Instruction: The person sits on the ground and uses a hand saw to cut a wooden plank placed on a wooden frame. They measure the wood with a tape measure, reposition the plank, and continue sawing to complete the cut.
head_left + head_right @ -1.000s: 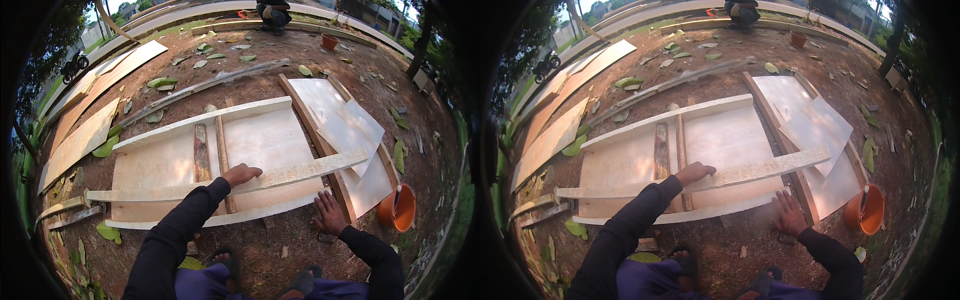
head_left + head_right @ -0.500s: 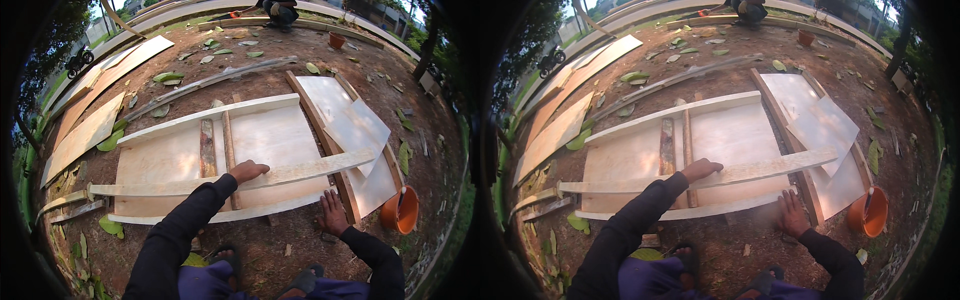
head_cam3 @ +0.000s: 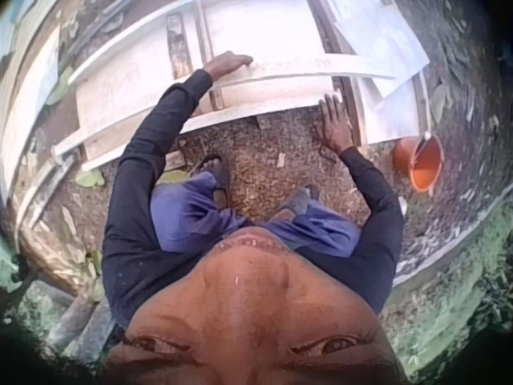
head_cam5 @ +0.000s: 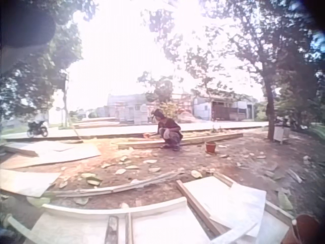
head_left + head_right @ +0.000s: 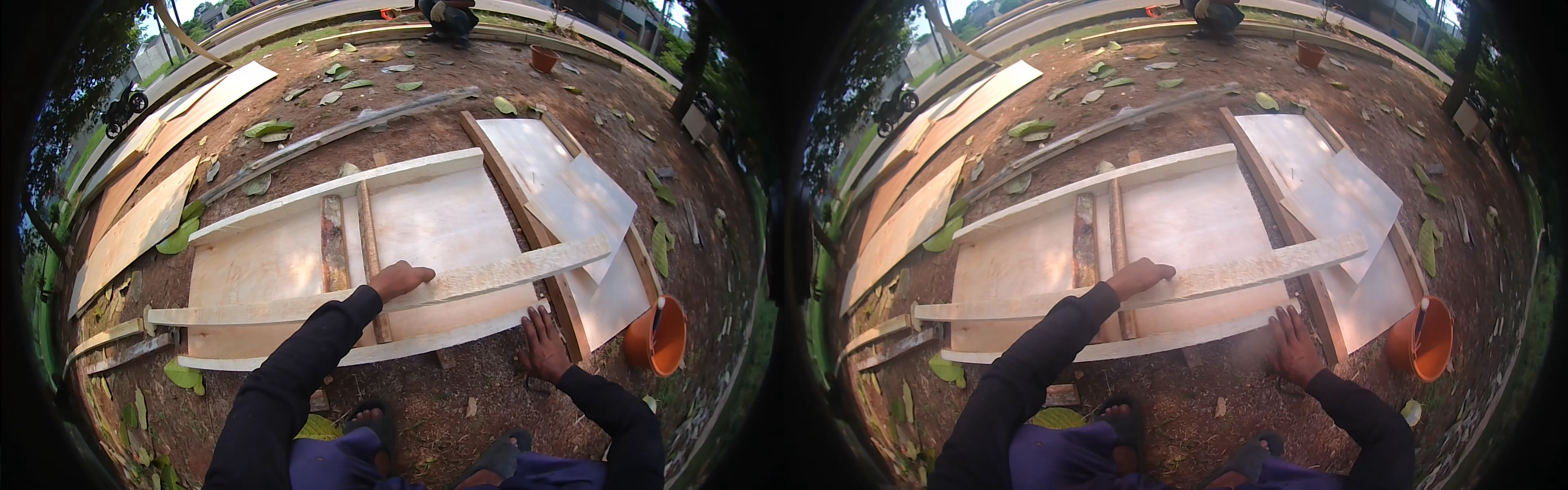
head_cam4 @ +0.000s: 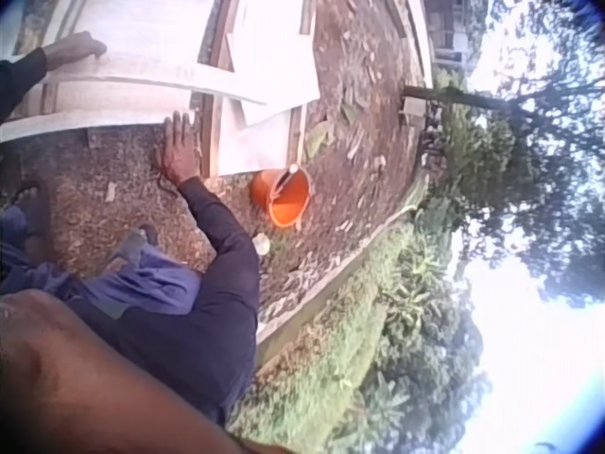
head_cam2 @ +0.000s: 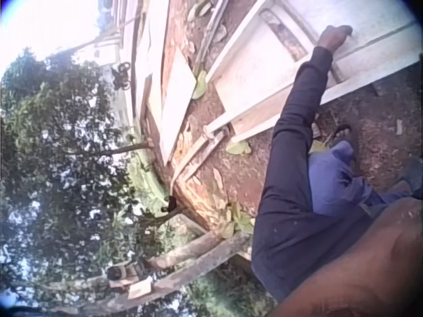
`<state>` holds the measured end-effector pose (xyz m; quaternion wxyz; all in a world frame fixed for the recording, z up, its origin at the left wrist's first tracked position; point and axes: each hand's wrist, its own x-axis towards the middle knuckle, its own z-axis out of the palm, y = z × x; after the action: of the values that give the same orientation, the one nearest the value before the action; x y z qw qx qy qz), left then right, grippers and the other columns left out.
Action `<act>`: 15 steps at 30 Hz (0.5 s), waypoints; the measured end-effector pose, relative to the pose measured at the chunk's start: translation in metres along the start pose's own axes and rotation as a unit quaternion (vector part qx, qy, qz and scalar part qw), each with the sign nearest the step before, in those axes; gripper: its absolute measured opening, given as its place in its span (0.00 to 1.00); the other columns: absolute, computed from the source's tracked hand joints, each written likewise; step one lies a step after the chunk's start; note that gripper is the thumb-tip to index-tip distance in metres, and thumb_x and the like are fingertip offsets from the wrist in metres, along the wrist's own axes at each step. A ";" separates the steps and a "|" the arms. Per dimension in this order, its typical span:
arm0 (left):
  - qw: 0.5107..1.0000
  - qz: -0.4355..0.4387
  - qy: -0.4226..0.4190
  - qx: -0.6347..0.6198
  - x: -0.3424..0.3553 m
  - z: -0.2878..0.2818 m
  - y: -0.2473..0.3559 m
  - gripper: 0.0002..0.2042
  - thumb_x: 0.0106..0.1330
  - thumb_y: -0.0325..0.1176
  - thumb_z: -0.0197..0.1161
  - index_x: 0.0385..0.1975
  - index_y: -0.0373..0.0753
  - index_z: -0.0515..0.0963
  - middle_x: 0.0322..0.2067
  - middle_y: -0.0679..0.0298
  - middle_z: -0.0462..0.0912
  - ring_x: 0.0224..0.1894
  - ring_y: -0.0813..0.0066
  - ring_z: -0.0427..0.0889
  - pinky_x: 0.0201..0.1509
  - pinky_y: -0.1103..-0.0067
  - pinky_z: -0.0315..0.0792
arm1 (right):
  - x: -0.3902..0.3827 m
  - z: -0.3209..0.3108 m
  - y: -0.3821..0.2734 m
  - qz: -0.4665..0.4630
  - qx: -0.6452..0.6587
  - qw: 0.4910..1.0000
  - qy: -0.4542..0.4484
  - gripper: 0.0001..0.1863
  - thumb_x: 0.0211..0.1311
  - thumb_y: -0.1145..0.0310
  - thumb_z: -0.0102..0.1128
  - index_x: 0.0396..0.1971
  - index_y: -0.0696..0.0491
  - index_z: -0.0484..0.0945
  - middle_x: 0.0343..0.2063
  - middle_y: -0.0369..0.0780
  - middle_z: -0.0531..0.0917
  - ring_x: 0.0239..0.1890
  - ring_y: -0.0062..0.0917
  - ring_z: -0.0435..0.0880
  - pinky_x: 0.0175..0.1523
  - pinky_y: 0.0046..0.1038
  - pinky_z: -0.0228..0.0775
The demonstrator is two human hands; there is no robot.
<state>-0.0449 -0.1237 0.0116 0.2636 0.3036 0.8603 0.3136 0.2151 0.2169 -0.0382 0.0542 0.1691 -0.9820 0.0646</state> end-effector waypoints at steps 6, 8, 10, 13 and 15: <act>0.998 0.024 -0.001 0.050 0.004 0.003 -0.005 0.12 0.74 0.35 0.50 0.48 0.44 0.79 0.36 0.40 0.85 0.40 0.39 0.86 0.45 0.58 0.79 | 0.000 0.000 0.000 0.004 0.006 1.000 0.000 0.47 0.56 0.62 0.73 0.70 0.66 0.58 0.72 0.63 0.58 0.76 0.63 0.53 0.77 0.55 0.53; 0.999 0.012 -0.004 0.043 0.002 0.005 -0.005 0.13 0.74 0.37 0.49 0.49 0.45 0.80 0.36 0.39 0.85 0.41 0.39 0.86 0.45 0.58 0.78 | -0.003 0.001 -0.001 0.005 0.010 1.000 0.000 0.47 0.56 0.62 0.73 0.70 0.66 0.58 0.72 0.63 0.58 0.76 0.63 0.53 0.77 0.55 0.53; 1.000 -0.006 -0.007 0.028 -0.002 0.009 -0.002 0.13 0.74 0.38 0.49 0.49 0.46 0.80 0.37 0.39 0.85 0.41 0.38 0.86 0.46 0.57 0.78 | -0.009 0.003 -0.003 0.006 0.014 1.000 -0.002 0.47 0.56 0.63 0.73 0.70 0.66 0.58 0.72 0.63 0.58 0.76 0.63 0.53 0.77 0.56 0.54; 0.999 -0.004 -0.010 0.030 -0.002 0.008 -0.004 0.14 0.74 0.40 0.48 0.50 0.47 0.80 0.38 0.38 0.85 0.42 0.38 0.86 0.47 0.57 0.78 | -0.007 0.002 -0.003 0.001 0.013 1.000 -0.004 0.47 0.56 0.63 0.73 0.70 0.66 0.58 0.72 0.63 0.58 0.76 0.63 0.53 0.77 0.56 0.53; 0.999 0.006 -0.007 0.036 -0.003 0.008 -0.006 0.14 0.74 0.40 0.48 0.50 0.47 0.80 0.38 0.38 0.85 0.42 0.38 0.86 0.47 0.57 0.78 | -0.007 0.001 -0.004 0.001 0.009 1.000 -0.006 0.47 0.56 0.63 0.73 0.70 0.66 0.58 0.72 0.63 0.58 0.76 0.63 0.53 0.77 0.56 0.53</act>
<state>-0.0400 -0.1260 0.0025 0.2567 0.3199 0.8673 0.2819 0.2225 0.2154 -0.0393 0.0465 0.1694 -0.9818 0.0720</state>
